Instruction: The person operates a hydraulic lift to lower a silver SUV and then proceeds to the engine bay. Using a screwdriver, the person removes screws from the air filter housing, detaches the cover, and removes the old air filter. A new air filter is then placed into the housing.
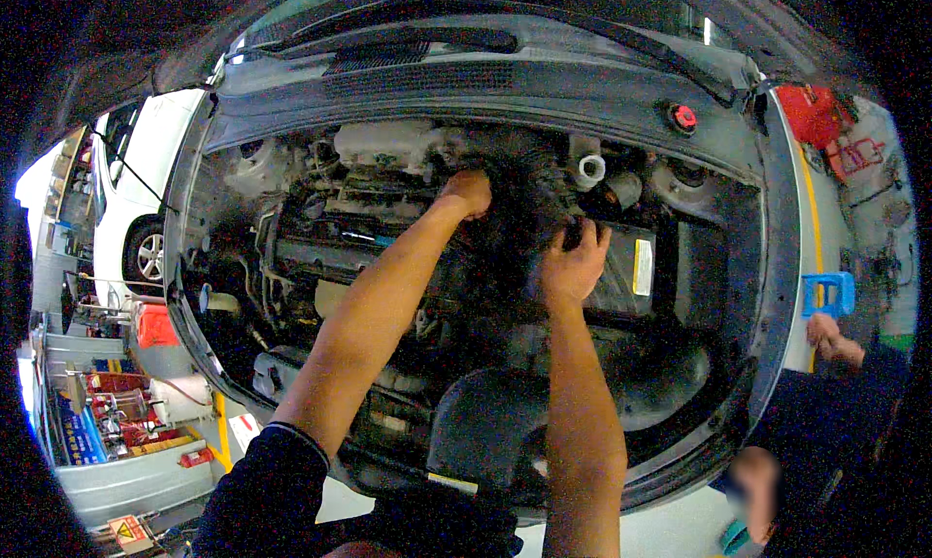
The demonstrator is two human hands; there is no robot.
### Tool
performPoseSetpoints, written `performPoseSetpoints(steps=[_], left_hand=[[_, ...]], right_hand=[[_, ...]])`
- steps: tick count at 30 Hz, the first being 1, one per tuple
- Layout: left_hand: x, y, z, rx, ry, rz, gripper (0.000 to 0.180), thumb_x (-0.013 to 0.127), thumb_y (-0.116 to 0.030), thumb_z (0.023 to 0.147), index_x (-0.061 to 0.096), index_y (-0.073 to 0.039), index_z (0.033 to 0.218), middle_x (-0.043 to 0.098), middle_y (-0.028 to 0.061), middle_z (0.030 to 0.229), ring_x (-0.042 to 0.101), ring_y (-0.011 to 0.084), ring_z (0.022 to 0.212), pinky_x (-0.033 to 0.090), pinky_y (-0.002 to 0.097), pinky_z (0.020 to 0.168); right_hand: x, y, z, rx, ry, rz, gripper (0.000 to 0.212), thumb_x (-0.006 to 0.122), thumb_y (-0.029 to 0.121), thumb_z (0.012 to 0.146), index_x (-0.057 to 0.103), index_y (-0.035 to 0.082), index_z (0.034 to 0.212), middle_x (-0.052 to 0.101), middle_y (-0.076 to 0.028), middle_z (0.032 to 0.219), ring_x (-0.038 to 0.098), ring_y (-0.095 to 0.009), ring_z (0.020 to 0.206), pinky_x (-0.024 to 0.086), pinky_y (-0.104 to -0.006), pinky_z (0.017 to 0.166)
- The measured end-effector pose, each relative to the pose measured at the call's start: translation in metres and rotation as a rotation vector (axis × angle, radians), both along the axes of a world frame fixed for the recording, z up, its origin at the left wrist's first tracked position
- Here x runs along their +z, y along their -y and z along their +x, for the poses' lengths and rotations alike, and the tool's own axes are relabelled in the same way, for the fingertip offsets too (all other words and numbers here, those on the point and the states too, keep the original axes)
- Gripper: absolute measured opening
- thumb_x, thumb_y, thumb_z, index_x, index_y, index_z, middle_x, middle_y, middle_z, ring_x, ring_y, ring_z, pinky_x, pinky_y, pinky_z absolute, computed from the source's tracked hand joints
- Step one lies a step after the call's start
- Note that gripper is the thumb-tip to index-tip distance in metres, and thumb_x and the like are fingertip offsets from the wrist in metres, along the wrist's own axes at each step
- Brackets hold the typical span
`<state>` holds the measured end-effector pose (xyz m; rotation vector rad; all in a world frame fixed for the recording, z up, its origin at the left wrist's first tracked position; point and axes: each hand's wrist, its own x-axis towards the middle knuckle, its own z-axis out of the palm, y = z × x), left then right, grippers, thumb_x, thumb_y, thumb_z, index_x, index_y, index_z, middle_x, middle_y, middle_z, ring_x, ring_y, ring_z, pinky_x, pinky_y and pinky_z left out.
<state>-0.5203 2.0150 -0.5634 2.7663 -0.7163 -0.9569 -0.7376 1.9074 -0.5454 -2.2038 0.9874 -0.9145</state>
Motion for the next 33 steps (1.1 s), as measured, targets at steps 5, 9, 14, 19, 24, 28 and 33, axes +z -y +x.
performPoseSetpoints(steps=[5,9,14,19,24,28,33], left_hand=[[0.017,-0.009,-0.014,-0.023,0.322,-0.010,0.022,0.064,-0.017,0.093,0.078,-0.006,0.106,0.075,0.0173,0.114,0.074,0.0324,0.101,0.060,0.0462,0.081],[0.002,-0.023,-0.028,0.029,0.399,-0.073,0.024,0.064,-0.017,0.091,0.075,-0.007,0.110,0.074,0.0184,0.116,0.072,0.0362,0.106,0.059,0.0491,0.083],[-0.014,-0.033,-0.031,0.097,0.305,-0.186,0.023,0.063,-0.019,0.092,0.073,-0.005,0.107,0.073,0.0207,0.115,0.070,0.0420,0.105,0.059,0.0534,0.083],[0.006,-0.034,-0.023,0.075,0.188,-0.149,0.029,0.061,-0.023,0.095,0.070,-0.005,0.116,0.071,0.0229,0.120,0.069,0.0427,0.107,0.058,0.0551,0.086],[-0.008,-0.065,-0.029,0.138,0.328,-0.342,0.047,0.063,-0.033,0.097,0.060,-0.009,0.137,0.071,0.0220,0.119,0.068,0.0424,0.109,0.056,0.0526,0.093],[0.007,-0.090,-0.044,0.088,0.288,-0.400,0.053,0.065,-0.039,0.097,0.056,-0.008,0.139,0.071,0.0240,0.114,0.068,0.0436,0.107,0.055,0.0518,0.094],[0.077,-0.129,-0.095,0.052,0.115,-0.475,0.052,0.067,-0.034,0.097,0.055,-0.004,0.139,0.073,0.0216,0.107,0.069,0.0418,0.101,0.056,0.0498,0.087]], right_hand=[[-0.003,0.002,-0.004,0.043,-0.018,0.088,0.042,0.075,0.021,0.086,0.064,0.003,0.123,0.051,-0.035,0.141,0.056,-0.054,0.121,0.050,-0.0521,0.102],[-0.002,0.000,-0.002,0.026,-0.030,0.057,0.043,0.075,0.020,0.085,0.064,0.000,0.122,0.052,-0.035,0.139,0.056,-0.053,0.122,0.049,-0.0516,0.102],[-0.009,0.004,0.000,0.024,-0.048,0.034,0.043,0.075,0.022,0.086,0.064,0.003,0.123,0.052,-0.038,0.138,0.054,-0.055,0.124,0.048,-0.0527,0.105],[-0.009,0.005,0.001,0.006,-0.073,0.069,0.044,0.075,0.025,0.087,0.064,0.004,0.124,0.050,-0.039,0.141,0.052,-0.055,0.129,0.047,-0.0542,0.107],[-0.012,0.002,0.002,0.016,-0.067,0.070,0.043,0.074,0.022,0.085,0.064,0.004,0.124,0.050,-0.038,0.142,0.053,-0.054,0.127,0.048,-0.0526,0.107],[-0.004,-0.001,0.002,0.028,-0.036,0.082,0.041,0.073,0.018,0.084,0.065,0.003,0.122,0.053,-0.035,0.139,0.056,-0.053,0.123,0.049,-0.0521,0.104],[-0.017,0.004,0.002,0.034,0.088,-0.130,0.037,0.074,0.014,0.082,0.066,0.003,0.116,0.060,-0.027,0.118,0.060,-0.049,0.108,0.050,-0.0538,0.094]])
